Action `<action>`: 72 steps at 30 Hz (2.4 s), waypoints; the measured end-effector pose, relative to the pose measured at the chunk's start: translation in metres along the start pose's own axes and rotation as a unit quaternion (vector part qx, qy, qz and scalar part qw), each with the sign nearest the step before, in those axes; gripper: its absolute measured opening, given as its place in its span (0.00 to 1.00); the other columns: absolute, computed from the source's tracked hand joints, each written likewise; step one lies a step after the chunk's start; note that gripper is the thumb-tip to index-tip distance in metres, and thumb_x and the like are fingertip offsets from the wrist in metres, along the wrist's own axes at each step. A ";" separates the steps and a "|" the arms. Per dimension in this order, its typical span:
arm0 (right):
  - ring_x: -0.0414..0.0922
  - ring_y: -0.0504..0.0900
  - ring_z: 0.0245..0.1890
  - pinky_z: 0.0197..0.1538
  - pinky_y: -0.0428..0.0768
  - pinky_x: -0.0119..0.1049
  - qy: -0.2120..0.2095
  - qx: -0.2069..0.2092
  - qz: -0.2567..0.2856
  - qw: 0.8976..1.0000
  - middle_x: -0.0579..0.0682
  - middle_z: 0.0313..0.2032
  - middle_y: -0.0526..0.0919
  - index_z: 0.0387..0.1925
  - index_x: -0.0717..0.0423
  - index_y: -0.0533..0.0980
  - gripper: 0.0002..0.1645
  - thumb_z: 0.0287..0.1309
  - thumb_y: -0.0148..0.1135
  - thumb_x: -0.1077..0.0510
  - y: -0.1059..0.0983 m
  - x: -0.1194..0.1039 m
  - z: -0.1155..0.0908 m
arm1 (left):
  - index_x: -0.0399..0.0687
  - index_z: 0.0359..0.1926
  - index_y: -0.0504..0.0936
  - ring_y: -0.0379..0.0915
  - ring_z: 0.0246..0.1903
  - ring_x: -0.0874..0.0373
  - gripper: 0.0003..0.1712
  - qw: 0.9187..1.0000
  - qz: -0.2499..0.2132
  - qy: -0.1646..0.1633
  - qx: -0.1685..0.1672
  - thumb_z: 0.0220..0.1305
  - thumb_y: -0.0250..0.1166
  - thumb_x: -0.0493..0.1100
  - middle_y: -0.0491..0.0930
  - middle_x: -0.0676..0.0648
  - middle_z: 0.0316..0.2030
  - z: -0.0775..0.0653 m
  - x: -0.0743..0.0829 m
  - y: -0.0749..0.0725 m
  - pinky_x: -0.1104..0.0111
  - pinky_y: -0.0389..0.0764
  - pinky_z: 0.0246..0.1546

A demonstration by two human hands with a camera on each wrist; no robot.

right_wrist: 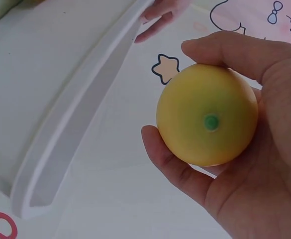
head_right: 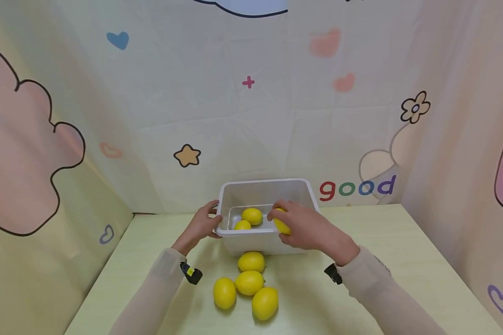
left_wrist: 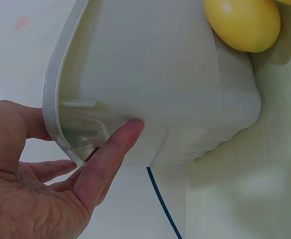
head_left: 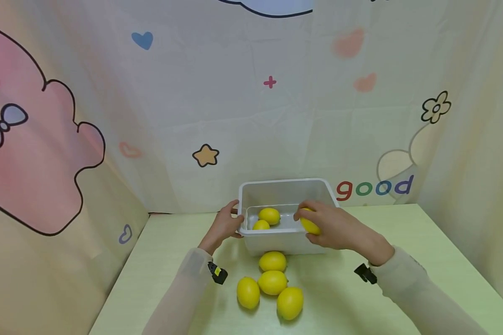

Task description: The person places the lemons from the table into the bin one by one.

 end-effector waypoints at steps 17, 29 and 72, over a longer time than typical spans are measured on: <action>0.49 0.78 0.45 0.48 0.83 0.43 0.002 0.010 0.005 1.000 0.49 0.52 0.78 0.50 0.49 0.78 0.20 0.54 0.69 0.58 -0.033 0.004 0.039 | 0.51 0.75 0.57 0.77 0.52 0.33 0.35 1.000 -0.003 -0.002 0.004 0.69 0.56 0.41 0.69 0.34 0.63 -0.001 -0.001 0.001 0.60 0.87 0.28; 0.50 0.76 0.43 0.48 0.81 0.45 0.035 -0.006 0.012 0.999 0.52 0.52 0.78 0.51 0.50 0.78 0.20 0.54 0.67 0.58 -0.045 0.020 0.065 | 0.51 0.75 0.56 0.80 0.48 0.39 0.36 1.000 0.001 0.000 0.004 0.70 0.57 0.41 0.68 0.32 0.64 -0.002 0.002 0.000 0.61 0.87 0.28; 0.50 0.73 0.47 0.48 0.77 0.41 0.174 -0.250 0.058 0.951 0.52 0.53 0.78 0.52 0.49 0.75 0.20 0.57 0.66 0.53 0.022 0.087 0.114 | 0.51 0.75 0.57 0.80 0.49 0.37 0.35 1.000 -0.001 0.005 0.004 0.70 0.57 0.41 0.69 0.33 0.63 -0.002 0.000 -0.001 0.61 0.87 0.28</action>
Point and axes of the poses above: each hand's wrist, its own z-axis towards the middle knuckle, its own y-axis out of the palm, x = y × z, the point moved 6 cm from there along z, towards the middle knuckle
